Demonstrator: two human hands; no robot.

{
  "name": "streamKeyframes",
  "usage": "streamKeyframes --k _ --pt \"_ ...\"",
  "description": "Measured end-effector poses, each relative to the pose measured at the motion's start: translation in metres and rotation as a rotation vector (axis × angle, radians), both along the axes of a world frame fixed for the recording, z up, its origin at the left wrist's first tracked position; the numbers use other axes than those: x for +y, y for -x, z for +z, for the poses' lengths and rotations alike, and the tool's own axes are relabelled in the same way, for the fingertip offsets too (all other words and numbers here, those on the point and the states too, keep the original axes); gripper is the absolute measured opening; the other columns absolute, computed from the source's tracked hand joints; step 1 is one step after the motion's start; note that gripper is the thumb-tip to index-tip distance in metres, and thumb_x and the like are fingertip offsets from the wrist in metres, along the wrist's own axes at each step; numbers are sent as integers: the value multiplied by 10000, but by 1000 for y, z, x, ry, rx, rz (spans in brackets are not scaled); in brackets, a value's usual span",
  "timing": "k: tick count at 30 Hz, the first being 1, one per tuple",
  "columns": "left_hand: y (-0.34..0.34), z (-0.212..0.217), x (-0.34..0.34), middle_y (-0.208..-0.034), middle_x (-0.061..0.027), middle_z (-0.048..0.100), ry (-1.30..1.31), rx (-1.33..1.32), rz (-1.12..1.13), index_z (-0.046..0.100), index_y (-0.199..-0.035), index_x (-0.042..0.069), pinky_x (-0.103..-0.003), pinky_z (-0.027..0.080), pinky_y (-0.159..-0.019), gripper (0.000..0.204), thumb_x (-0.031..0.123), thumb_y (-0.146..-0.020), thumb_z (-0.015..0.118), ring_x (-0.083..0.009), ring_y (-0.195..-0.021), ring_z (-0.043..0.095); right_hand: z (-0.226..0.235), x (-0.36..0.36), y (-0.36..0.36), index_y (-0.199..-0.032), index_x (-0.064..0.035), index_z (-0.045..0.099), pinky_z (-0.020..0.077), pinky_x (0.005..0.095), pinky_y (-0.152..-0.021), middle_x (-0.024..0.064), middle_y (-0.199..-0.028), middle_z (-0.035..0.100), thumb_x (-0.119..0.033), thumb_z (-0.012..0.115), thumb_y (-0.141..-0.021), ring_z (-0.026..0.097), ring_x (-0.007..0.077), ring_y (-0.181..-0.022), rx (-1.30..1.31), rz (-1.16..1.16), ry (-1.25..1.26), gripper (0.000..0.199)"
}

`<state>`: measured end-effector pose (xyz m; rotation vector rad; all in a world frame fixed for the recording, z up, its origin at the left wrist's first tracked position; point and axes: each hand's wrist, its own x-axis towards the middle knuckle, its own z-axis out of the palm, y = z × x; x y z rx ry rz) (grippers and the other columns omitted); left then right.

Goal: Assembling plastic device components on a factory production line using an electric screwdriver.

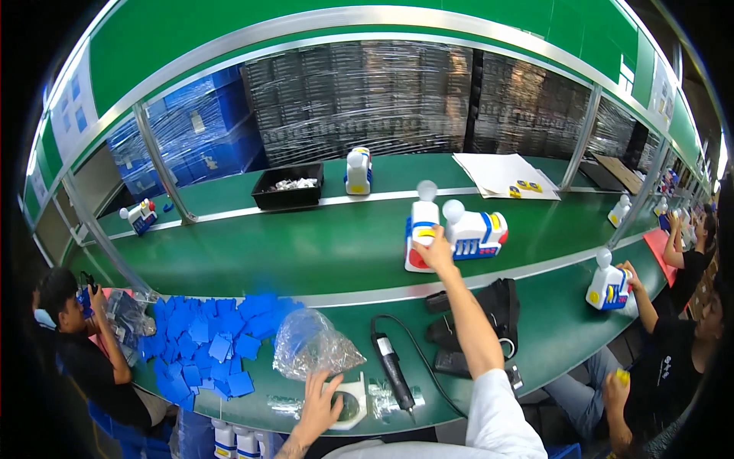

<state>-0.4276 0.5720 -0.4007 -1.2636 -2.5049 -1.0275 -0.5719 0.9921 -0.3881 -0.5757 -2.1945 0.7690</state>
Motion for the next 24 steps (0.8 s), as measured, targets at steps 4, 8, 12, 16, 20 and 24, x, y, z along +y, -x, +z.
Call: streamKeyframes --k 4,8,12,16,20,24 --pt "-22 -20 -25 -1051 -153 489 -17 97 170 514 -1055 53 -519 310 -952 419 79 -651 625 -359 -1063 443 89 29 -52 -1194 -13 394 435 477 -813 251 -1027 561 -217 582 -751 543 400 -981 -503 -235 44 523" --pt "-18 -16 -2 -1031 -151 502 47 158 242 518 -995 32 -468 347 -900 374 105 -642 617 -357 -999 454 56 113 -49 -1275 -125 371 244 623 -939 154 -1380 288 -88 542 -742 260 344 -1273 -621 -391 -403 560" --pt "-20 -20 -2 -1015 -147 510 83 110 290 533 -975 35 -459 358 -894 362 104 -628 608 -356 -1005 457 36 121 -26 -1323 -212 337 107 646 -994 91 -1429 216 -98 576 -721 139 307 -1336 -806 -276 -413 657" --pt "-18 -21 -3 -1023 -139 505 77 100 285 550 -960 51 -470 363 -888 330 103 -637 592 -353 -1010 457 60 131 -62 -1283 -193 347 224 604 -984 46 -1321 371 -87 660 -616 289 257 -1275 -843 -142 -528 745" --pt "-17 -17 -2 -1032 -136 499 46 79 285 558 -938 54 -497 344 -904 287 84 -653 565 -348 -1023 454 31 128 -109 -1232 -228 382 305 609 -923 57 -1260 415 -73 724 -511 358 293 -1208 -545 -156 -609 813" --pt "-18 -20 -4 -1044 -131 497 37 106 301 558 -929 61 -504 312 -939 272 65 -657 556 -334 -1043 443 38 91 -154 -1207 -136 412 347 497 -931 108 -1198 442 -66 728 -506 389 338 -1137 -248 -190 -502 773"
